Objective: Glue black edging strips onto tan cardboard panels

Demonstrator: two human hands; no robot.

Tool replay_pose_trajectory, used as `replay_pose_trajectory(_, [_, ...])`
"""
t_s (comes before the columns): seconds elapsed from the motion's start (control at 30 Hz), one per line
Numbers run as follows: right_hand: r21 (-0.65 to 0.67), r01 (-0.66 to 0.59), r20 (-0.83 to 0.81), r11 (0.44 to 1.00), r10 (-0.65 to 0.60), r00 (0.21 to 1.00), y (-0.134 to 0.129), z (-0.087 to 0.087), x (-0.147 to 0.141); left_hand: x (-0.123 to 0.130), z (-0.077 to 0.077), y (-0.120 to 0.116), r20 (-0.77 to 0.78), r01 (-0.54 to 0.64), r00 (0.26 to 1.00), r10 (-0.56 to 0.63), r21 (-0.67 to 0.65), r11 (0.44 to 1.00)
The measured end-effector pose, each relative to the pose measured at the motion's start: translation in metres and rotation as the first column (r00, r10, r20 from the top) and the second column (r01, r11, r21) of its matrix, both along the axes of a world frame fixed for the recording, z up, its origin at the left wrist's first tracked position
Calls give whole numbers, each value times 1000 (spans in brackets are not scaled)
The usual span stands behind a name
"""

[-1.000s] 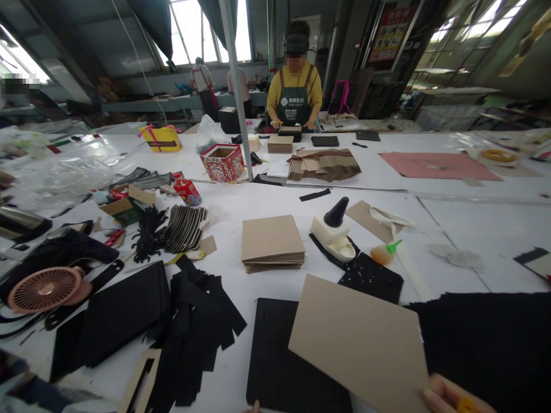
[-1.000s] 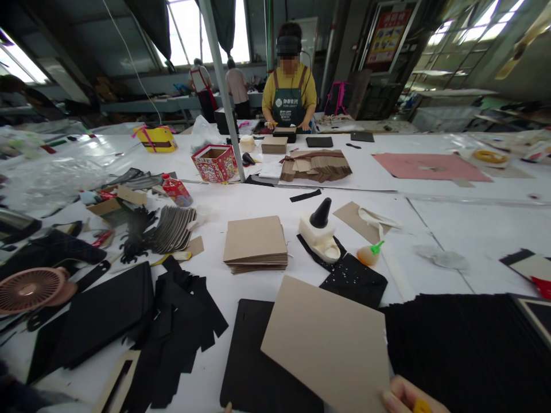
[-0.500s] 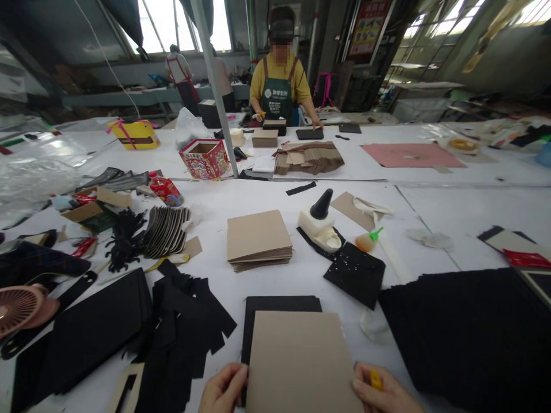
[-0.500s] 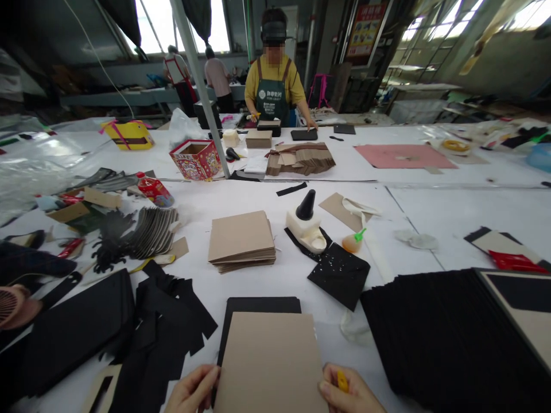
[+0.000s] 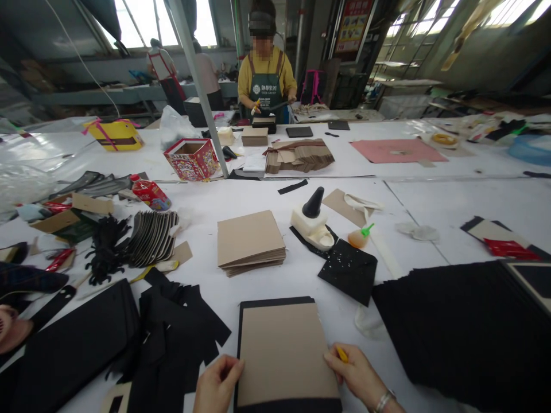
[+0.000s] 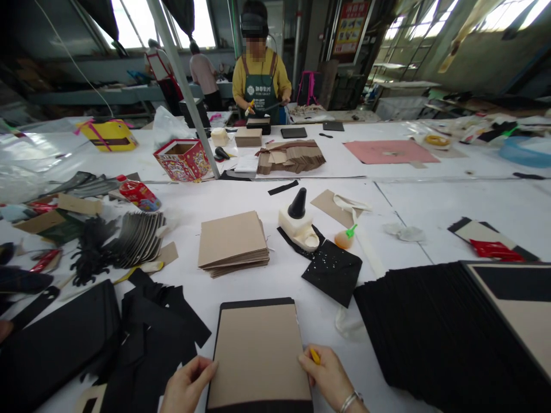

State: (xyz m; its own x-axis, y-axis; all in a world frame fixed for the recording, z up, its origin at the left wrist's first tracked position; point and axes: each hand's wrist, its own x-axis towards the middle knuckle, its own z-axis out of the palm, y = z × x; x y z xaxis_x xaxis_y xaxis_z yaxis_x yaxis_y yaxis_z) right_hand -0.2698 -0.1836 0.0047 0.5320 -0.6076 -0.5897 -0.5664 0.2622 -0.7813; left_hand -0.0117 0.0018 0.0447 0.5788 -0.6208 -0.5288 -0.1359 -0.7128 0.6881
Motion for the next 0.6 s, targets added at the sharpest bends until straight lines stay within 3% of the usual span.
replay_pose_trajectory(0.6, [-83, -3, -147, 997, -9, 989, 0, -13, 8, 8, -18, -9, -3, -62, 998, 62, 15, 998])
